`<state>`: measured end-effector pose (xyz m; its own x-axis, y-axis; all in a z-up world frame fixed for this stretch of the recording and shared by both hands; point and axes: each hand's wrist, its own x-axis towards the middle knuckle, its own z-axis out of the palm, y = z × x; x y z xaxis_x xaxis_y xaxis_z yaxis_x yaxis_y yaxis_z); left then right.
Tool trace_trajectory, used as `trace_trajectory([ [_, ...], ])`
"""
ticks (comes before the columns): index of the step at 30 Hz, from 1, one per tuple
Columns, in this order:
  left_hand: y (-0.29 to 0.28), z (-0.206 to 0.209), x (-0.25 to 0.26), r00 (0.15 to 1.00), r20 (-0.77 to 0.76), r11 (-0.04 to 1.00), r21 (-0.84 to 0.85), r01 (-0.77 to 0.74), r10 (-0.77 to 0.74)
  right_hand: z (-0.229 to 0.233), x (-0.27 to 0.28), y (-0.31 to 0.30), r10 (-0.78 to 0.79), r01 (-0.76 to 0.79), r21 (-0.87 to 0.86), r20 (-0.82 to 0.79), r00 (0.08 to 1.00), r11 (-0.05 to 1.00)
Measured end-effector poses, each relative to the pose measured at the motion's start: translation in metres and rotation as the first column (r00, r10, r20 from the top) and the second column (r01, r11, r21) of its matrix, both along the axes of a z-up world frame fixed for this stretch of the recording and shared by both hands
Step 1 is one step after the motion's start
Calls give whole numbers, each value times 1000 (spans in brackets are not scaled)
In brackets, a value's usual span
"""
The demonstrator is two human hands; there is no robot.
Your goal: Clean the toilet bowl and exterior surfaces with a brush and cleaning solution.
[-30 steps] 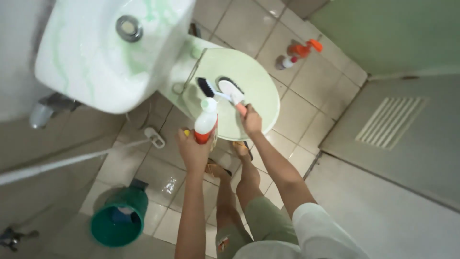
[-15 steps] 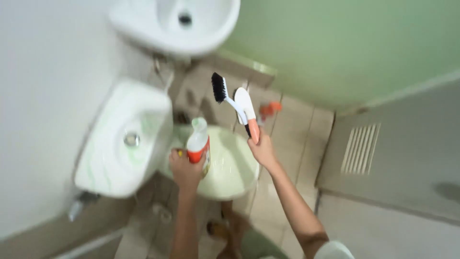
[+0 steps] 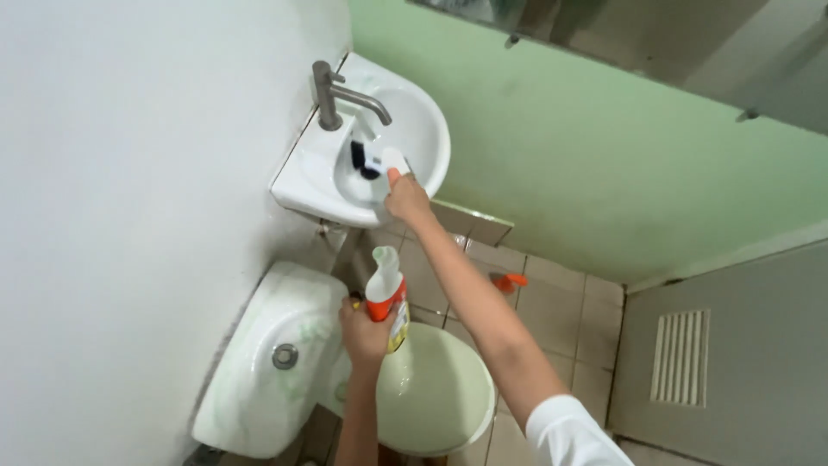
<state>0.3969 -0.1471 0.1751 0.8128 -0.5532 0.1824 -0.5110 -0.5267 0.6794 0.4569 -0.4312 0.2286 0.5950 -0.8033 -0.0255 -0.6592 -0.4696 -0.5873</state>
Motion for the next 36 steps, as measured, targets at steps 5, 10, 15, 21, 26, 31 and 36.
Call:
trace_trajectory([
  [5,-12,-6,23,996,-80,999,-16,49,-50,-46,51,-27,13,-11,16,-117,993,1000],
  [10,-12,-29,31,992,-90,996,-33,88,-91,-12,49,-5,22,-1,71,-297,955,998],
  [15,-13,-33,35,976,-193,990,75,121,-104,4,39,-5,-4,6,7,-262,965,1000],
  [21,-6,-45,28,966,-226,978,139,158,-124,-25,-21,8,-45,63,-242,80,996,968],
  [26,24,-113,11,979,-105,983,51,178,-172,-55,-158,72,-201,249,-182,245,948,951],
  [31,60,-90,-25,941,-333,998,-47,45,-58,-225,-316,137,-405,414,-16,176,897,910],
  [36,125,-151,-76,978,-204,999,-4,47,-46,-360,-423,231,-471,595,223,-428,772,773],
])
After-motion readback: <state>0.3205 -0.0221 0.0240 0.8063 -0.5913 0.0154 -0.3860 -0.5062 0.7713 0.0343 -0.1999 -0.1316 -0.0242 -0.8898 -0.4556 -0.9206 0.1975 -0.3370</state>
